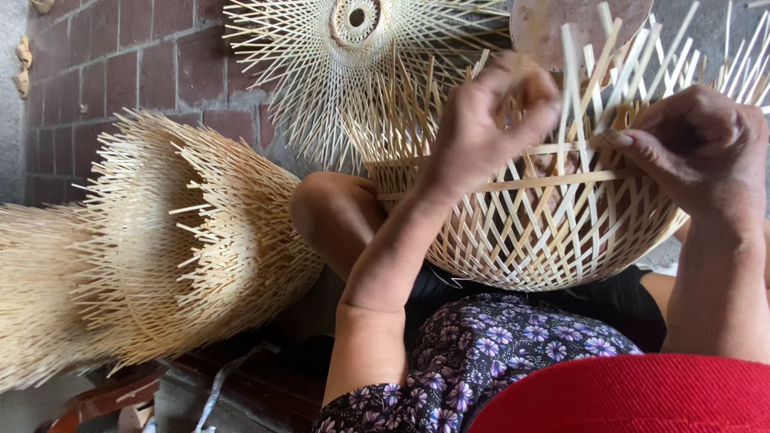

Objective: The person weaves bamboo strips by hand into the rim of a large round basket structure, threading them through existing loops to secure the weave.

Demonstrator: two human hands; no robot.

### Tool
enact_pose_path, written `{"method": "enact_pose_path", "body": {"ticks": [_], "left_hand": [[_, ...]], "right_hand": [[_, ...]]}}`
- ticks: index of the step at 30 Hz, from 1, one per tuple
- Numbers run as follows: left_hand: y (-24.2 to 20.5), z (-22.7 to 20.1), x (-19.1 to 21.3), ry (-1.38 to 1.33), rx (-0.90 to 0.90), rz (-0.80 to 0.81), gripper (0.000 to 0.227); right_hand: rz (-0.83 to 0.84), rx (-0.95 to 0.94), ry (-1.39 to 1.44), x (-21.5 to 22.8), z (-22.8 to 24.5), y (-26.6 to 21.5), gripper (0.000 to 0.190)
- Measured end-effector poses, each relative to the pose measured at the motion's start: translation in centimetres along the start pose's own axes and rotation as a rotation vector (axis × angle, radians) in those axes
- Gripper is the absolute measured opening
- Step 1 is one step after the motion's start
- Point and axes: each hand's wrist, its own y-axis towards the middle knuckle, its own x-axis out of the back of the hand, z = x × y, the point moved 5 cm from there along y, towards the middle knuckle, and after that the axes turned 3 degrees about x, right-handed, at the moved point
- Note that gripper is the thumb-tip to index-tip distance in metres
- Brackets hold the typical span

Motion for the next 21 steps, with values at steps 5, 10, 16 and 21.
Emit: {"method": "enact_pose_path", "body": {"ticks": [5, 10, 16, 21], "left_hand": [[-1.1, -5.5, 0.1, 0.557, -0.325, -0.155, 0.026], [0.0, -6.2, -1.2, 0.799, -0.229, -0.108, 0.062], [1.0, -4.6, -1.3, 0.439, -0.193, -0.018, 0.094], [1.2, -4.0, -1.9, 0.390, -0.032, 0.016, 0.091]], "right_hand": [[-0.004, -0.016, -0.037, 0.6, -2.3, -0.4, 0.022], [0.011, -0.038, -0.036, 0.6, -2.3, -0.6, 0.020], [0.009, -0.024, 0.013, 0.2, -1.2, -0.5, 0.017], [0.024, -0.033, 0.116, -0.2, -1.7, -0.3, 0.017]]}}
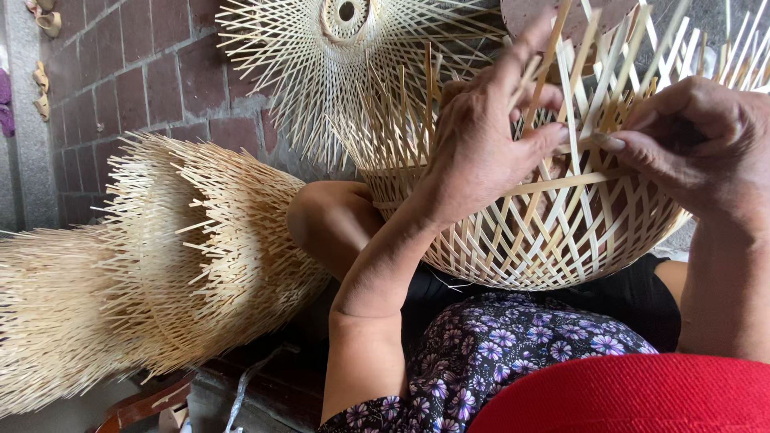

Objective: The person weaves bamboo strips by hand into the rim of a large round basket structure, threading them through existing loops to secure the weave.

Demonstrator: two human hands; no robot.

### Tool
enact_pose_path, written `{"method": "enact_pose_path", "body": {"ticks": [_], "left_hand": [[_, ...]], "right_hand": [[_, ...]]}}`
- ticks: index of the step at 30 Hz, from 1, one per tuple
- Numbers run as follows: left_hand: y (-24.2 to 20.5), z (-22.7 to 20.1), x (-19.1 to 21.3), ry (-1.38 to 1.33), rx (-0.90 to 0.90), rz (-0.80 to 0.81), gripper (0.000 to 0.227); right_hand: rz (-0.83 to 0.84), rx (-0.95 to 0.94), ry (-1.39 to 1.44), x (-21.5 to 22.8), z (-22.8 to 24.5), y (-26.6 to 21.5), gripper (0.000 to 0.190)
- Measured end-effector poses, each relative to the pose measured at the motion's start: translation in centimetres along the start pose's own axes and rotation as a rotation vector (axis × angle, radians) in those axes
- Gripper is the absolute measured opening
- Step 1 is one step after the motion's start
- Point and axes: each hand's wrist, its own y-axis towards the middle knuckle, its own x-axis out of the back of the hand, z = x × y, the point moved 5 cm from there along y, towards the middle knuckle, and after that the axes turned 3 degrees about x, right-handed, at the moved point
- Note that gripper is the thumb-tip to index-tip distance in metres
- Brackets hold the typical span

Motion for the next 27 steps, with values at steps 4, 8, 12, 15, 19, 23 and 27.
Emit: {"method": "enact_pose_path", "body": {"ticks": [4, 8, 12, 15, 19, 23, 27], "left_hand": [[-0.2, 0.8, -0.6, -0.050, 0.084, 0.066, 0.075], [0.1, 2.2, 0.2, -0.307, 0.041, 0.081, 0.063], [-0.6, 0.8, 0.8, -0.197, -0.175, 0.015, 0.065], [-1.5, -1.2, 0.7, 0.393, -0.192, -0.167, 0.080], [-4.9, -3.5, 0.9, 0.237, -0.271, -0.218, 0.086], [-6.5, -3.1, -0.5, 0.279, -0.272, -0.127, 0.084], [-6.5, -1.3, -2.2, 0.376, -0.242, -0.075, 0.079]], "right_hand": [[-0.003, 0.004, 0.004, 0.0, -0.1, -0.2, 0.016], [-0.004, 0.015, -0.071, 0.1, 0.5, -0.1, 0.016], [-0.012, -0.042, -0.165, 0.1, 0.6, -0.3, 0.016], [-0.032, -0.068, -0.146, 0.0, 1.2, -0.4, 0.017], [-0.018, -0.059, -0.182, 0.1, 1.8, -0.1, 0.017], [-0.004, -0.052, -0.183, 0.2, 1.4, -0.3, 0.014], [-0.017, 0.029, -0.263, 0.7, 1.0, -0.1, 0.011]]}}
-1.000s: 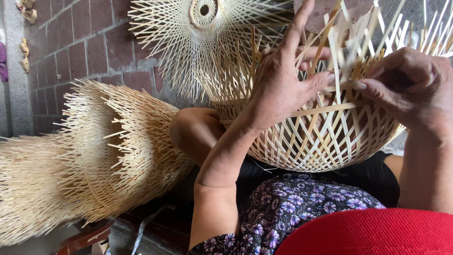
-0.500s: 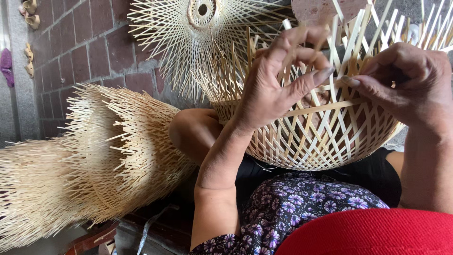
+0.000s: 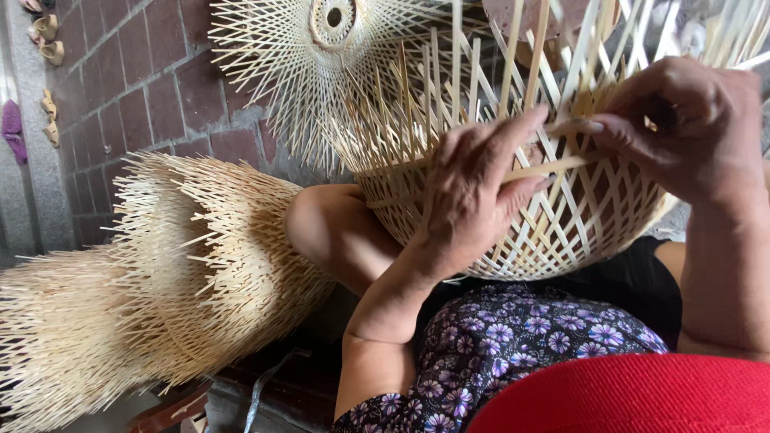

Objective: The person weaves bamboo strips by hand into the rim of a large round basket structure, threading them through existing loops to secure the weave.

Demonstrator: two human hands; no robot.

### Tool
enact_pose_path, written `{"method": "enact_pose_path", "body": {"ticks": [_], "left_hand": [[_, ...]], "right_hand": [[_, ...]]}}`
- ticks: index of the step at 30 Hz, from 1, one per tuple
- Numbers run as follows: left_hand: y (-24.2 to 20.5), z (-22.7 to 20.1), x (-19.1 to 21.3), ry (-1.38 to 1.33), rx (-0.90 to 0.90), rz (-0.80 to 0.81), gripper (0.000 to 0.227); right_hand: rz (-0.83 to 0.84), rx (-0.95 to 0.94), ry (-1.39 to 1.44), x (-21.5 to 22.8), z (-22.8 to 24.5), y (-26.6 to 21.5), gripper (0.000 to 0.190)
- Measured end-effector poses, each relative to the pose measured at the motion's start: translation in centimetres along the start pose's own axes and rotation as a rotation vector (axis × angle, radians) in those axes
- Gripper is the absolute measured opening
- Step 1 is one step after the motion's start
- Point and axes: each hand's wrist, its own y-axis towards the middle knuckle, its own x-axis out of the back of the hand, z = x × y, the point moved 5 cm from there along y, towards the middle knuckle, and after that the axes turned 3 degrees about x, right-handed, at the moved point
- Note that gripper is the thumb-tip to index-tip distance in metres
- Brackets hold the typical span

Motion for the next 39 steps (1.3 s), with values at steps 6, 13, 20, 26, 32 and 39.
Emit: {"method": "enact_pose_path", "body": {"ticks": [6, 13, 20, 26, 32, 39], "left_hand": [[-0.3, 0.6, 0.2, -0.057, -0.041, -0.021, 0.068], [0.0, -0.2, 0.0, -0.031, -0.074, -0.046, 0.067], [0.6, -0.4, 1.0, -0.008, -0.018, -0.043, 0.063], [1.0, -1.0, 1.5, -0.045, -0.005, -0.036, 0.057], [1.5, -1.8, 1.0, 0.074, -0.005, -0.037, 0.057], [2.6, -2.0, 0.0, 0.219, -0.026, 0.032, 0.042]], "right_hand": [[-0.132, 0.033, 0.167, 0.6, 3.9, -4.7, 0.016], [-0.065, -0.070, 0.127, -2.3, 6.2, -8.0, 0.039], [-0.065, -0.122, 0.260, -2.0, 6.4, -7.9, 0.034], [-0.422, -0.219, 0.484, 1.7, 0.6, -8.7, 0.003], [-0.272, -0.098, -0.118, 3.3, -1.1, -6.0, 0.010], [-0.162, -0.111, 0.262, 3.8, 0.0, -3.0, 0.017]]}}
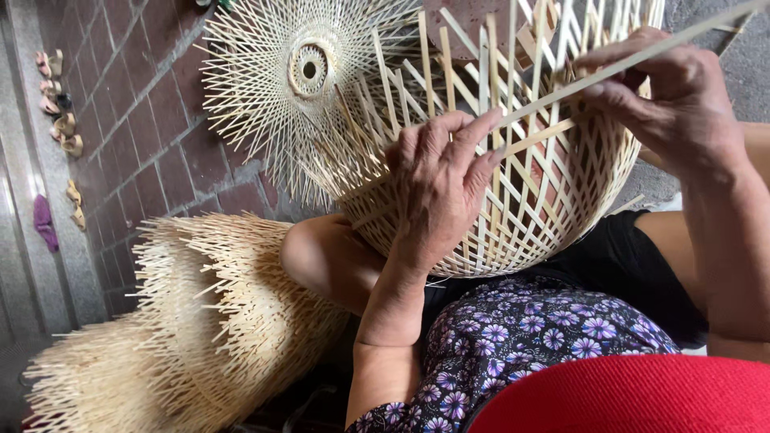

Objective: The person weaves bamboo strips by hand into the rim of a large round basket structure, threading them through existing loops to secure the weave.

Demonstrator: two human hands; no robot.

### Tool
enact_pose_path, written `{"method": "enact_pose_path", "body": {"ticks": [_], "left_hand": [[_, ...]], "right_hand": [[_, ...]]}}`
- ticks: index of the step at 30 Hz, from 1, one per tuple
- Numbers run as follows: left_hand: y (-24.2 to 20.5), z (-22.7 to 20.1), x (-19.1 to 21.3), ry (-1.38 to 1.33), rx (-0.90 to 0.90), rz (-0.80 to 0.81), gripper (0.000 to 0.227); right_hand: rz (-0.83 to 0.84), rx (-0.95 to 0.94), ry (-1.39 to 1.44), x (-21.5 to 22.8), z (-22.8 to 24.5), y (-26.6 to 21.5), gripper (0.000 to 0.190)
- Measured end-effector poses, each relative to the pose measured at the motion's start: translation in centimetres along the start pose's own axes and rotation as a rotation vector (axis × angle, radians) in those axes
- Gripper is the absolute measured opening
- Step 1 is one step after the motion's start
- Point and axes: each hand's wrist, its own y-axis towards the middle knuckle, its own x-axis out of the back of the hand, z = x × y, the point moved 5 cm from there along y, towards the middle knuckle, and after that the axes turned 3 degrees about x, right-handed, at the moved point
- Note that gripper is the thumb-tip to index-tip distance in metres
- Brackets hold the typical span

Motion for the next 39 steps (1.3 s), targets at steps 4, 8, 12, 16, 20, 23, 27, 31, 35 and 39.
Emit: {"method": "enact_pose_path", "body": {"ticks": [4, 8, 12, 16, 20, 23, 27, 31, 35, 39], "left_hand": [[0.6, 0.4, -0.5, -0.010, 0.025, 0.027, 0.037], [1.0, 0.1, 0.1, -0.121, 0.059, 0.029, 0.028], [1.2, -0.6, 1.0, -0.185, 0.080, 0.036, 0.024], [1.8, -1.1, 1.5, -0.161, 0.063, 0.007, 0.024], [2.0, -1.3, 2.0, -0.167, 0.079, 0.029, 0.024], [2.3, -1.6, 2.2, -0.184, 0.090, 0.043, 0.024], [2.3, -1.8, 2.5, -0.181, 0.096, 0.047, 0.024], [2.4, -1.9, 2.4, -0.187, 0.099, 0.054, 0.022], [2.6, -1.8, 1.9, -0.194, 0.121, 0.055, 0.022], [2.5, -2.0, 2.2, -0.175, 0.131, 0.065, 0.021]], "right_hand": [[0.106, -0.018, -0.518, -0.1, 1.0, 0.5, 0.019], [0.082, 0.015, -0.372, -0.4, 2.5, 1.0, 0.032], [0.085, -0.125, 0.075, 0.5, 1.6, 2.6, 0.033], [0.064, 0.103, -0.121, 0.1, 2.5, 2.8, 0.023], [0.222, 0.269, -0.589, -0.4, 3.4, 3.3, 0.038], [0.338, 0.192, -0.564, 0.2, 2.3, 4.6, 0.043], [0.326, 0.003, 0.066, 1.0, -0.6, 5.2, 0.028], [0.255, 0.086, -0.006, 1.5, -1.0, 3.8, 0.027], [0.214, 0.135, 0.014, 2.1, -0.5, 3.8, 0.027], [0.244, 0.266, -0.417, 0.7, 1.0, 3.8, 0.034]]}}
